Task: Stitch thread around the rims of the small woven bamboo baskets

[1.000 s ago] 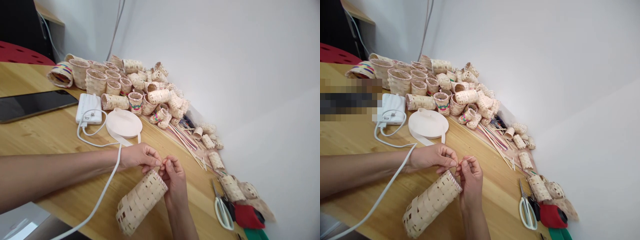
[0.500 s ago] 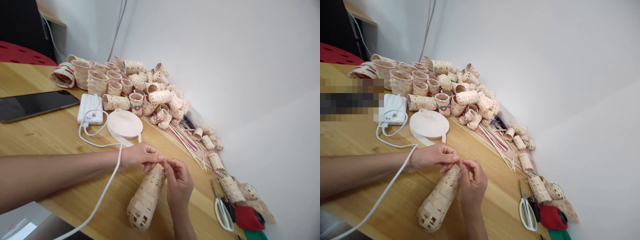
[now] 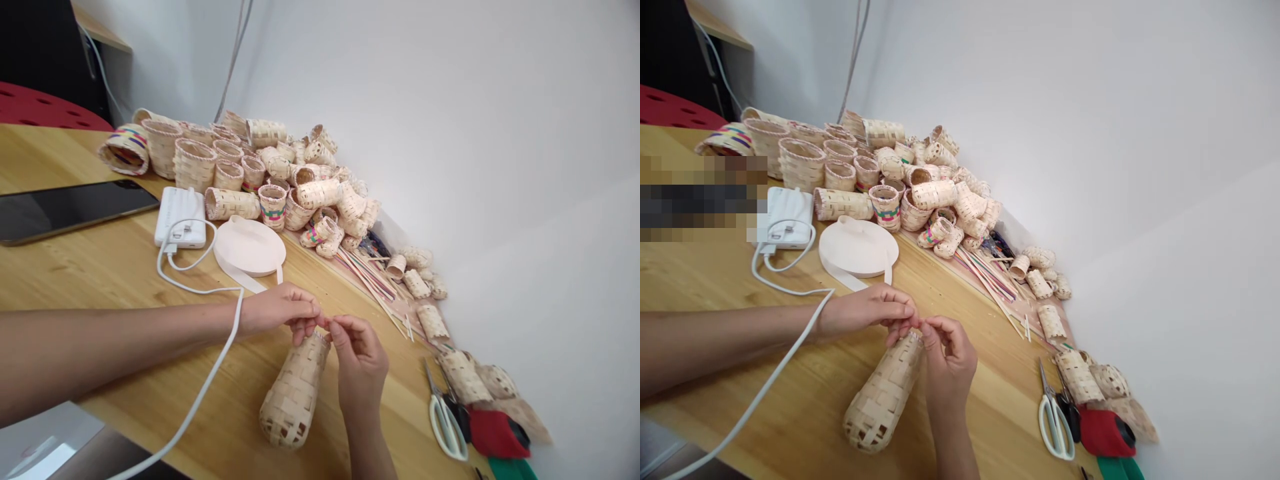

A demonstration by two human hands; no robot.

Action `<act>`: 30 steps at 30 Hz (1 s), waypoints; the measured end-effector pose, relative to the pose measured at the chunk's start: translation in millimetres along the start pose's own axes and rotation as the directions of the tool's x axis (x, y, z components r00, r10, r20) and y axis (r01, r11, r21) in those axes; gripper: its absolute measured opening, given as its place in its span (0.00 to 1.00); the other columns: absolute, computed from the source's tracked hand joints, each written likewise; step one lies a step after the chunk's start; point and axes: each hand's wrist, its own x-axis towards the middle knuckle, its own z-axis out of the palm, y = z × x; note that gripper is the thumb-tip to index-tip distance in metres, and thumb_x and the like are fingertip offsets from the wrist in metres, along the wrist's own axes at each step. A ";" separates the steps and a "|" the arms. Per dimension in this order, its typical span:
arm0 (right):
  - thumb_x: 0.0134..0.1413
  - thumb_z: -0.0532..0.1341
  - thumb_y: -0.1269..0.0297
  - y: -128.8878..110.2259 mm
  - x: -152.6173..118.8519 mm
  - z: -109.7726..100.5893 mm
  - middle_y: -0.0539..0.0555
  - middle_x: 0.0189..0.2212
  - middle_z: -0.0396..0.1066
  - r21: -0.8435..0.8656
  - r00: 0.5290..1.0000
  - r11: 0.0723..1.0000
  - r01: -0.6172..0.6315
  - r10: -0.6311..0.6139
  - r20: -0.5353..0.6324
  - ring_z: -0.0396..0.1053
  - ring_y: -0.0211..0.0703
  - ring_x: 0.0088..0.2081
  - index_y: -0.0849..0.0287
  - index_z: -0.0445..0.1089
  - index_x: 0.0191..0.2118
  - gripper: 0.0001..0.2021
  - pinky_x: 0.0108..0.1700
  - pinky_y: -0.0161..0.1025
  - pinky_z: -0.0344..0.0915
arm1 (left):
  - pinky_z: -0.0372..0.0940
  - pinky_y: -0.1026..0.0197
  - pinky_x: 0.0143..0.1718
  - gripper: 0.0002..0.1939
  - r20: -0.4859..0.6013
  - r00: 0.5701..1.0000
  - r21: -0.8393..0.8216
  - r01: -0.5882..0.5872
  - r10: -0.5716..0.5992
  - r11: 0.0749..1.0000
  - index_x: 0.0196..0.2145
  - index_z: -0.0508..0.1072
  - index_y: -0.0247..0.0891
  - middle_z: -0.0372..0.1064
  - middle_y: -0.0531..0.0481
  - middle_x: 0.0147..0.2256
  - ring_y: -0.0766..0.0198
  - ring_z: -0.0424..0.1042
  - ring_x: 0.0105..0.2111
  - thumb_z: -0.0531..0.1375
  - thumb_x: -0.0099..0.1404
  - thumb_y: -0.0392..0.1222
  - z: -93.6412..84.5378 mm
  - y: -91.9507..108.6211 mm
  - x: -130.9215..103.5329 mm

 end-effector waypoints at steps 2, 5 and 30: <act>0.50 0.65 0.59 -0.2 1.4 -0.2 0.52 0.30 0.75 0.030 0.999 0.999 -0.031 0.031 0.006 0.71 0.39 0.29 0.59 0.73 0.33 0.08 0.34 0.37 0.68 | 0.62 0.64 0.27 0.14 0.002 1.000 -0.002 0.000 0.000 1.000 0.28 0.70 0.31 0.67 0.50 0.23 0.68 0.66 0.20 0.59 0.58 0.48 -1.2 -1.0 0.8; 0.50 0.65 0.59 -0.6 2.9 -0.2 0.52 0.30 0.76 0.047 0.998 0.997 -0.067 0.066 0.025 0.71 0.39 0.29 0.59 0.74 0.32 0.08 0.34 0.37 0.68 | 0.63 0.64 0.27 0.15 0.003 1.000 -0.007 0.005 -0.005 1.000 0.29 0.70 0.30 0.67 0.50 0.23 0.68 0.66 0.20 0.60 0.57 0.48 -2.4 -1.9 1.8; 0.49 0.67 0.64 0.4 4.2 5.1 0.50 0.30 0.73 0.227 0.995 0.971 -0.082 0.065 0.079 0.69 0.36 0.31 0.58 0.72 0.29 0.05 0.34 0.33 0.67 | 0.55 0.71 0.17 0.10 -0.095 0.985 0.314 -0.109 0.145 0.943 0.27 0.70 0.33 0.62 0.57 0.17 0.73 0.61 0.15 0.57 0.58 0.43 3.1 -8.9 0.9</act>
